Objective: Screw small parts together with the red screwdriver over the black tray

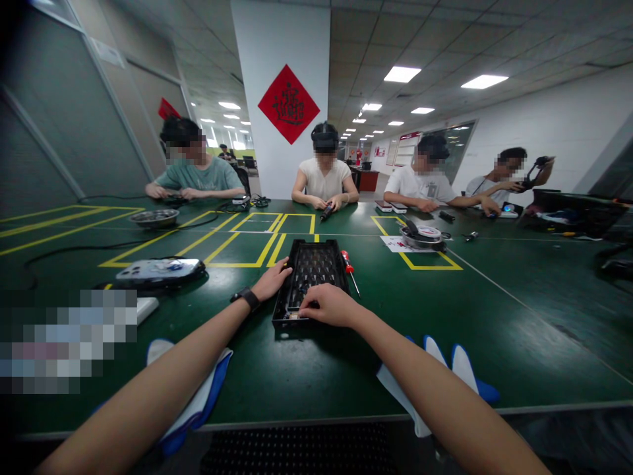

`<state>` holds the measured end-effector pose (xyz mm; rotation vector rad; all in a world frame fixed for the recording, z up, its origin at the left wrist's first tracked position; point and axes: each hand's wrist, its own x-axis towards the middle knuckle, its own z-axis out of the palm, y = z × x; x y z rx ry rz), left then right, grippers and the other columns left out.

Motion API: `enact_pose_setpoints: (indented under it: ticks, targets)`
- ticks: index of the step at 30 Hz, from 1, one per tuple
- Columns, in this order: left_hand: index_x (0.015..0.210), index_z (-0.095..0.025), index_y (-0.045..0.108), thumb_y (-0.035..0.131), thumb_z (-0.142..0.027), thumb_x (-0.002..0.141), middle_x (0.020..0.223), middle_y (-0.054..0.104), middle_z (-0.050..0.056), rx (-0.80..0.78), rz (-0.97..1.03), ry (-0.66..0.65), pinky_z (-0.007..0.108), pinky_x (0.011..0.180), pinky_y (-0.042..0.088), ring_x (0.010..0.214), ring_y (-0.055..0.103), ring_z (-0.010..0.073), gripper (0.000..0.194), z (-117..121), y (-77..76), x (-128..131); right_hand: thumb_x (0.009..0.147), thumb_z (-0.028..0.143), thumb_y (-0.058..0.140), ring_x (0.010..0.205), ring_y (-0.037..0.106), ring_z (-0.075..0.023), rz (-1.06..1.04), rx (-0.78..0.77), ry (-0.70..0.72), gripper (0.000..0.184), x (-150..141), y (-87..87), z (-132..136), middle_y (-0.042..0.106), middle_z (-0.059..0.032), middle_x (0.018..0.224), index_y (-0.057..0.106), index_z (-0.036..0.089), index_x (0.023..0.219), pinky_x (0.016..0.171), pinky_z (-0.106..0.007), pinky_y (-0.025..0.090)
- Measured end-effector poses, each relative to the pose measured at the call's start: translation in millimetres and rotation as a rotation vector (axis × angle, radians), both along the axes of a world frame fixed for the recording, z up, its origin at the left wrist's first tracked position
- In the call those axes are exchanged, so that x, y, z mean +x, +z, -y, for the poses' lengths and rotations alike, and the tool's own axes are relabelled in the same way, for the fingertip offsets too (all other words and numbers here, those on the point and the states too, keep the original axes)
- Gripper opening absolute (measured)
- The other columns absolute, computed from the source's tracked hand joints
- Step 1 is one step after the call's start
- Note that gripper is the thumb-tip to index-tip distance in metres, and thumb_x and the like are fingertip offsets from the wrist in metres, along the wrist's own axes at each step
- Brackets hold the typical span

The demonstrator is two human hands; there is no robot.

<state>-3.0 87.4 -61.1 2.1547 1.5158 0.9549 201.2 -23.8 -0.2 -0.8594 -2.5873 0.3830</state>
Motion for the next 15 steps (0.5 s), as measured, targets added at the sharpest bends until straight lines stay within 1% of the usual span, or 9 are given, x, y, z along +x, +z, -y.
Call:
enact_pose_setpoints:
  ticks: [8,15]
  targets:
    - [0.13,-0.017,0.033,0.034,-0.045,0.082,0.129,0.044,0.011,-0.009,0.005,0.01,0.034,0.098,0.029,0.119,0.04,0.0216,0.055,-1.6,-1.0,-0.5,0.076,0.034,0.056,0.075,0.055,-0.0127,-0.036,-0.021,-0.025,0.022,0.2,0.1,0.7,0.063,-0.0045,0.082,0.067,0.017,0.086,0.07,-0.024,0.039]
    - [0.129,-0.017,0.035,0.035,-0.044,0.082,0.131,0.042,0.01,-0.024,-0.003,0.011,0.033,0.098,0.029,0.119,0.04,0.0209,0.054,2.6,2.4,-0.9,0.076,0.034,0.056,0.075,0.055,-0.0126,-0.029,-0.081,0.022,0.024,0.4,1.3,-1.9,0.062,-0.0048,0.083,0.067,0.017,0.09,0.071,-0.025,0.039]
